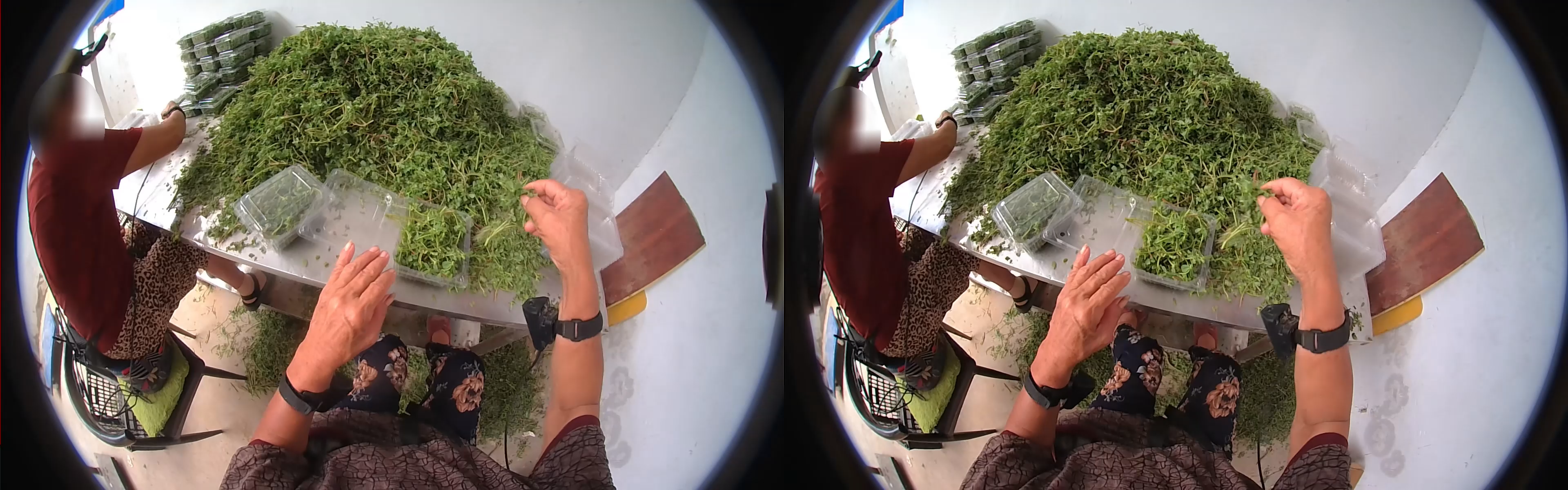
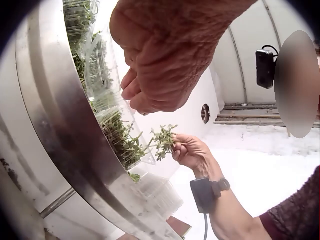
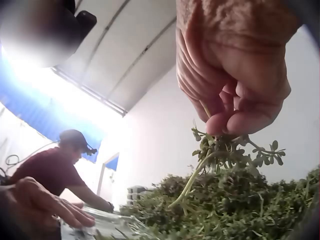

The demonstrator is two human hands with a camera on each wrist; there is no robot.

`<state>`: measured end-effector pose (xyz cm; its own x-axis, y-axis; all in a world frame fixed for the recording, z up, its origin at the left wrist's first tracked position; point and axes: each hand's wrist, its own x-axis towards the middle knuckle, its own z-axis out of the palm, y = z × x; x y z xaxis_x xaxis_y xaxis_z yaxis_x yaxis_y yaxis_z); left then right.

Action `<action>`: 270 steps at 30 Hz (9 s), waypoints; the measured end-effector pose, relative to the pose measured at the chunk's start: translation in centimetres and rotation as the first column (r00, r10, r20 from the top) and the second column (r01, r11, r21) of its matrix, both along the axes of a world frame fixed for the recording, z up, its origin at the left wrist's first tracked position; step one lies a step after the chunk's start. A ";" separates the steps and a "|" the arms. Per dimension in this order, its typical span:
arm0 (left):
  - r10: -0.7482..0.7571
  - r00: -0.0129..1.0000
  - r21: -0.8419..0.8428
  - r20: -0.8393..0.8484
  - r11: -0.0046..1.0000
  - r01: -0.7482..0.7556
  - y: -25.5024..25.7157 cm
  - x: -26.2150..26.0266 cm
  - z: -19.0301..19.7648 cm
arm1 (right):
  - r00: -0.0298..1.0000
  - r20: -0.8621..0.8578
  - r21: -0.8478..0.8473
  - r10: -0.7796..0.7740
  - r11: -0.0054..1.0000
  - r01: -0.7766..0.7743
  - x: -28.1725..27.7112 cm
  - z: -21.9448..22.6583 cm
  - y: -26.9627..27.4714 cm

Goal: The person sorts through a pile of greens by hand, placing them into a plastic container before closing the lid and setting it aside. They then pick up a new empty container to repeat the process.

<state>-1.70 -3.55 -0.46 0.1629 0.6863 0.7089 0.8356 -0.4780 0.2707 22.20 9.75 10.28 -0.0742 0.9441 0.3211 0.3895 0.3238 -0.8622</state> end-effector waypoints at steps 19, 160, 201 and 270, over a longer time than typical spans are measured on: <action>0.000 0.999 -0.019 0.043 1.000 0.001 -0.5 0.0 0.0 | 0.974 0.156 0.122 0.167 0.975 -0.187 -2.3 -4.3 -3.4; 0.083 0.996 -0.172 0.030 0.982 -0.076 3.6 1.7 1.6 | 0.818 0.562 0.405 0.121 0.822 -0.400 -4.5 -9.5 -5.6; -0.030 0.975 -0.129 -0.222 0.992 0.001 3.9 3.2 1.0 | 0.695 0.713 0.252 0.095 0.890 -0.381 -5.1 -8.3 -2.0; 0.210 0.928 -0.142 0.306 0.975 -0.174 -4.1 -3.4 -1.7 | 0.912 0.403 0.555 -0.074 0.812 -0.180 -2.0 -11.4 -10.5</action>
